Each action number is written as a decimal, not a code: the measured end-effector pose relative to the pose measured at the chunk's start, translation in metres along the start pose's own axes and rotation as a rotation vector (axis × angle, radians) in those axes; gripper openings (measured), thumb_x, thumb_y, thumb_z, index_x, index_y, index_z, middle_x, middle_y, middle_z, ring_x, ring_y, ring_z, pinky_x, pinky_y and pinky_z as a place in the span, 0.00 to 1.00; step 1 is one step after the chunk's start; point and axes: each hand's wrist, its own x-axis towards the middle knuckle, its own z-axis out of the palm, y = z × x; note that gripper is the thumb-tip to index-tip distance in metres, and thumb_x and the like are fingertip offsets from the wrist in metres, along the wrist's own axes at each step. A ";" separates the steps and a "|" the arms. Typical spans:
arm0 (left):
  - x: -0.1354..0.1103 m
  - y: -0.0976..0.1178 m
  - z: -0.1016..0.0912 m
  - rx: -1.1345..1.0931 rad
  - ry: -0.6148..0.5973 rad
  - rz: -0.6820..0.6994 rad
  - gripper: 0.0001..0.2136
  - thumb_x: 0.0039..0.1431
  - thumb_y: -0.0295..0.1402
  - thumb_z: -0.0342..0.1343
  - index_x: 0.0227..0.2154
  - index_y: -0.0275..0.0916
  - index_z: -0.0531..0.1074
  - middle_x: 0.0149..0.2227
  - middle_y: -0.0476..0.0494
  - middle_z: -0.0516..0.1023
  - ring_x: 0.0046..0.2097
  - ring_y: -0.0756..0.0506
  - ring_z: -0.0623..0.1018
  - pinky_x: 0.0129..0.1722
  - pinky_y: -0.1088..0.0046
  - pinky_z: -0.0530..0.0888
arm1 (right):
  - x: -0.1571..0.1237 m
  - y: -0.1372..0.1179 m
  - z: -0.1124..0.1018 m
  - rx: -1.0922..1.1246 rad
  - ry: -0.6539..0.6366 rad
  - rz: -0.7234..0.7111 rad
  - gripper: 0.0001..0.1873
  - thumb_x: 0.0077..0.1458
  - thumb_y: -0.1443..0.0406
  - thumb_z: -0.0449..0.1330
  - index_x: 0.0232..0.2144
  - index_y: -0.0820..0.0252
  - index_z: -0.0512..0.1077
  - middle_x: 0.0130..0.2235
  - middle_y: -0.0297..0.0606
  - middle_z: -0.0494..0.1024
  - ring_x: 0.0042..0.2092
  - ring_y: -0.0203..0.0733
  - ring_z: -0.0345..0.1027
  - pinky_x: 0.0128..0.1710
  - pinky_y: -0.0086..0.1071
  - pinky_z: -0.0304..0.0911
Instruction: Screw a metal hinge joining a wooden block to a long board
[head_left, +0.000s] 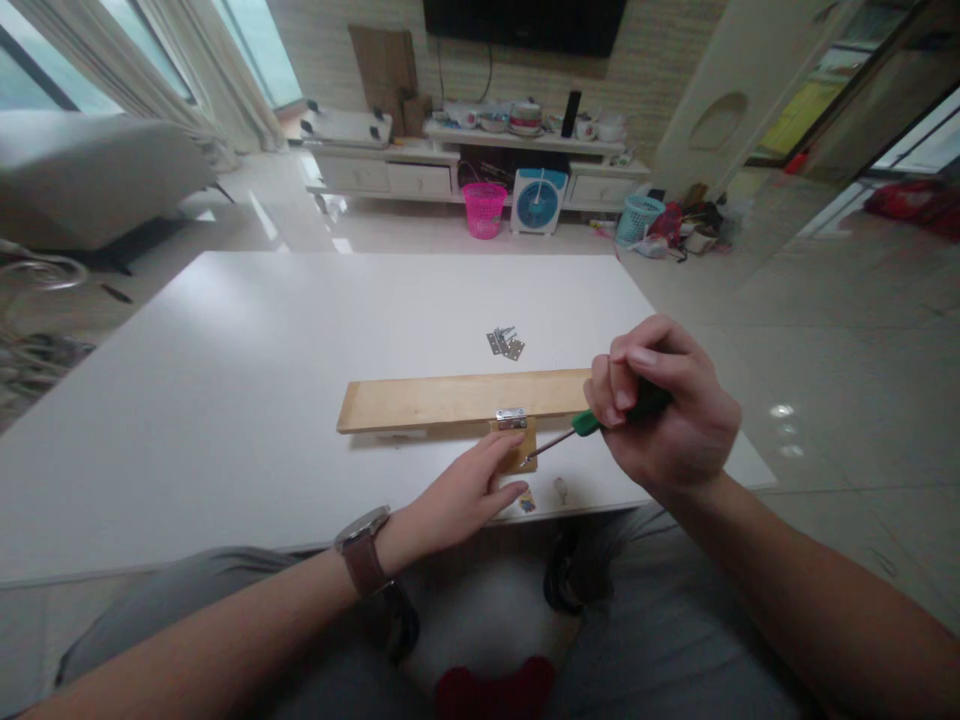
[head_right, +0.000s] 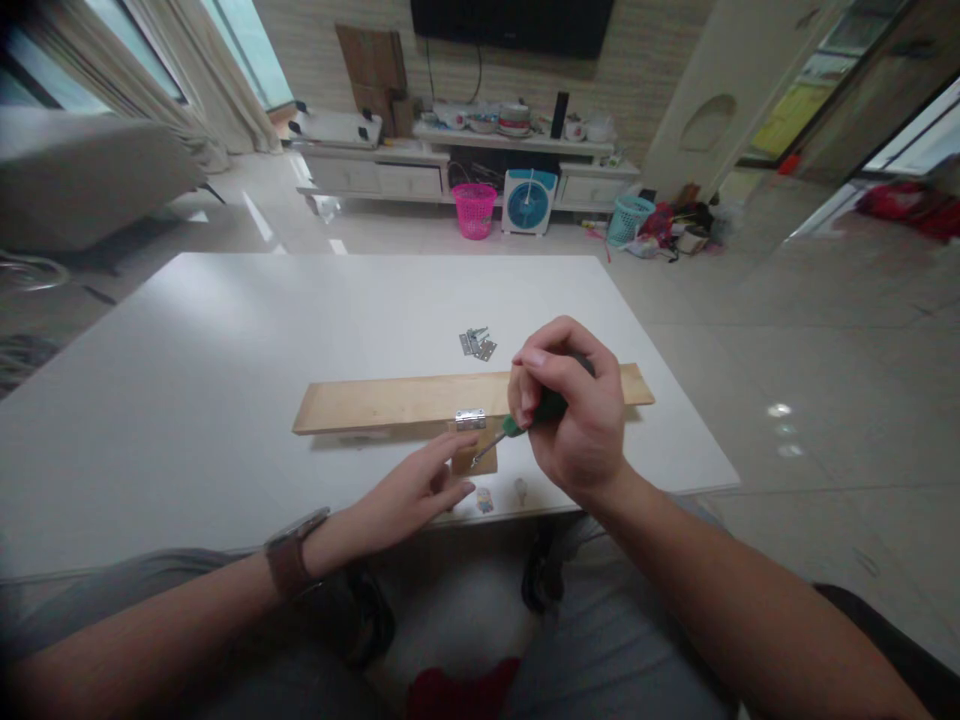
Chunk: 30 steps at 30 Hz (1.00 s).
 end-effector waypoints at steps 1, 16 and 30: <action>0.000 0.001 0.002 -0.027 -0.023 -0.009 0.24 0.68 0.37 0.57 0.64 0.41 0.65 0.54 0.37 0.77 0.39 0.46 0.77 0.42 0.67 0.76 | -0.001 0.000 0.001 0.026 -0.002 -0.004 0.07 0.51 0.67 0.63 0.23 0.56 0.69 0.16 0.25 0.63 0.16 0.31 0.55 0.15 0.27 0.49; 0.001 0.015 0.002 -0.088 -0.099 -0.118 0.15 0.74 0.38 0.49 0.37 0.37 0.77 0.32 0.46 0.78 0.33 0.48 0.75 0.35 0.74 0.67 | -0.005 0.001 -0.002 0.088 -0.042 0.040 0.08 0.53 0.67 0.63 0.23 0.57 0.70 0.17 0.26 0.65 0.17 0.31 0.57 0.16 0.26 0.52; -0.003 0.009 0.004 0.142 -0.065 -0.074 0.13 0.74 0.38 0.49 0.38 0.39 0.76 0.37 0.45 0.81 0.37 0.45 0.76 0.37 0.71 0.65 | -0.005 0.007 0.002 0.095 -0.032 0.087 0.06 0.50 0.67 0.63 0.22 0.58 0.71 0.17 0.27 0.65 0.17 0.31 0.57 0.16 0.27 0.50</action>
